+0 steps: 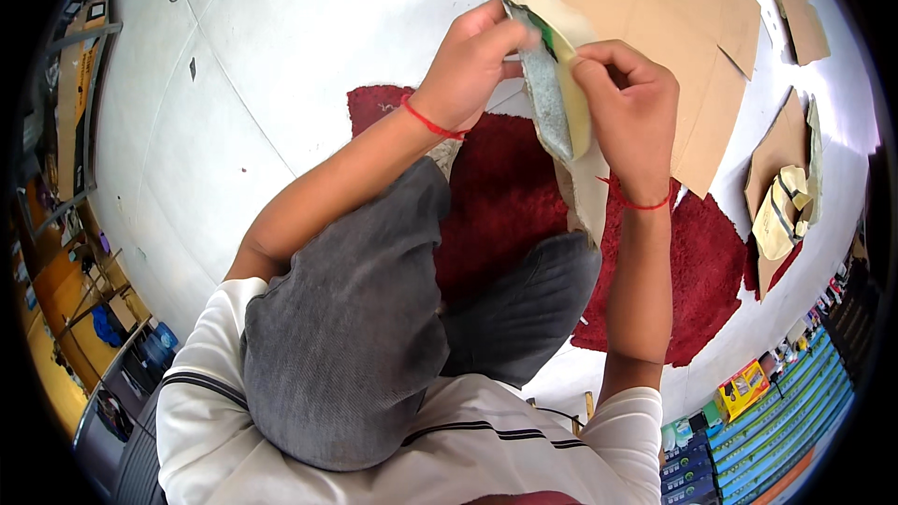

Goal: The person sits on the floor and fits a white fabric cover over a curved plastic shell, smoothing it into place and tucking the edges. They then use a small tool to secure the fabric along the edges of the shell.

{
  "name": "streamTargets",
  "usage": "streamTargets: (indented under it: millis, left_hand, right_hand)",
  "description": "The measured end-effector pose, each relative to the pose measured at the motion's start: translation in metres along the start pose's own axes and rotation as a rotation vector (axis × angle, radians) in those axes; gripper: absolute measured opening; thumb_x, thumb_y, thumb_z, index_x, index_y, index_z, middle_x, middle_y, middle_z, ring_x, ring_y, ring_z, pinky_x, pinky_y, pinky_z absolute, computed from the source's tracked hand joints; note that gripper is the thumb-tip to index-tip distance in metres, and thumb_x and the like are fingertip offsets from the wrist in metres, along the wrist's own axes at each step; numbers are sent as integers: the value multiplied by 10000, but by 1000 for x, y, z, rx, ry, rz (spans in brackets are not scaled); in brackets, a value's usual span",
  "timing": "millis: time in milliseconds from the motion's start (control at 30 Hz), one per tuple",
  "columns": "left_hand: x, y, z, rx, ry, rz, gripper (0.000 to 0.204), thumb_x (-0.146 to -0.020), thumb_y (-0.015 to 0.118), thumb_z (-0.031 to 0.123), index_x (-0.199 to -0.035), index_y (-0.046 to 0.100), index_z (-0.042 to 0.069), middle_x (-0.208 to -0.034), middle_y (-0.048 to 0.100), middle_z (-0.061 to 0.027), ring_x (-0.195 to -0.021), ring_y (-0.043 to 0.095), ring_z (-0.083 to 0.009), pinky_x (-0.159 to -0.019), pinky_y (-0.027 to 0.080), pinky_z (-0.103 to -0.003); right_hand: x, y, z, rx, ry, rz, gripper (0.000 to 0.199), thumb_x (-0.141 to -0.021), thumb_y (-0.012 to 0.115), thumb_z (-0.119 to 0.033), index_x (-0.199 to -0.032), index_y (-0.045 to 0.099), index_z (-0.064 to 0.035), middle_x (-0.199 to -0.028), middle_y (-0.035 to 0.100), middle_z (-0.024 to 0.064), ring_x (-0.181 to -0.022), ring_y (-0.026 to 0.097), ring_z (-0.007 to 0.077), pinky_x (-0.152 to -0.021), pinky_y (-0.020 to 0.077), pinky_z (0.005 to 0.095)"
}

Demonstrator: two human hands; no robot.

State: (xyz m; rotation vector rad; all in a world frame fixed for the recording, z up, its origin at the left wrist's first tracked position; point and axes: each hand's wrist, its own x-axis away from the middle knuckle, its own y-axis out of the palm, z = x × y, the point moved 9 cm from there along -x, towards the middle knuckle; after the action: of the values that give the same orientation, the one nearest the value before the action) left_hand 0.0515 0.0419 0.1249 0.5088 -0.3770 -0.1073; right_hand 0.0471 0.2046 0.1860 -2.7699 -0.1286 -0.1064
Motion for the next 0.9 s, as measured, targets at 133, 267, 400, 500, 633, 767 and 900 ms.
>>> streamTargets:
  millis: [133, 267, 400, 500, 633, 767, 900]
  left_hand:
    - [-1, -18, -4, 77, 5, 64, 352, -1058, 509, 187, -1342, 611, 7, -1281, 691, -81, -1153, 663, -176, -1018, 523, -380]
    - [-1, -20, -6, 156, 55, 115, 342, -1088, 475, 247, -1293, 639, 28, -1212, 705, -69, -1104, 671, -173, -976, 542, -362]
    - [1, -17, -9, 238, 90, 177, 385, -1095, 450, 277, -1334, 617, 26, -1273, 699, -99, -1150, 674, -210, -1022, 528, -383]
    - [-1, -13, -15, 347, 63, 98, 432, -1095, 429, 308, -1371, 592, 19, -1313, 686, -112, -1182, 668, -232, -1050, 522, -399]
    - [1, -8, -20, 412, 21, 96, 472, -1092, 409, 332, -1390, 583, 10, -1346, 679, -124, -1226, 659, -246, -1086, 515, -406]
    - [-1, -3, -21, 453, 17, 82, 476, -1089, 412, 335, -1386, 590, 8, -1346, 684, -132, -1233, 662, -251, -1096, 515, -408]
    - [-3, -6, -24, 491, 15, 70, 457, -1087, 436, 337, -1361, 610, 16, -1299, 705, -125, -1179, 679, -243, -1067, 524, -400]
  right_hand:
    - [-5, 0, -16, 85, -286, -24, 297, -876, 818, -111, -1160, 775, -32, -1168, 747, 139, -1078, 702, 206, -928, 554, 340]
    - [-21, 18, 16, 76, -264, -105, 617, -880, 861, -217, -1445, 649, -89, -1494, 606, 201, -1394, 580, 332, -1141, 476, 433]
    - [-27, 46, 24, 18, -218, -76, 629, -885, 857, -249, -1450, 649, -67, -1509, 607, 219, -1407, 587, 340, -1164, 465, 416]
    - [-25, 51, 23, -36, -226, -52, 618, -897, 849, -253, -1444, 650, -46, -1462, 644, 213, -1365, 623, 320, -1151, 476, 392]
    - [-22, 46, 25, -55, -263, -85, 636, -906, 847, -253, -1458, 634, -18, -1432, 668, 206, -1335, 644, 308, -1141, 483, 381]
    - [-25, 49, 21, 21, -182, -39, 653, -968, 811, -206, -1550, 562, -46, -1478, 636, 141, -1355, 604, 224, -1140, 482, 348]
    - [-11, 44, 9, 102, -326, -101, 681, -946, 829, -218, -1542, 555, -35, -1496, 606, 160, -1371, 588, 248, -1149, 473, 365]
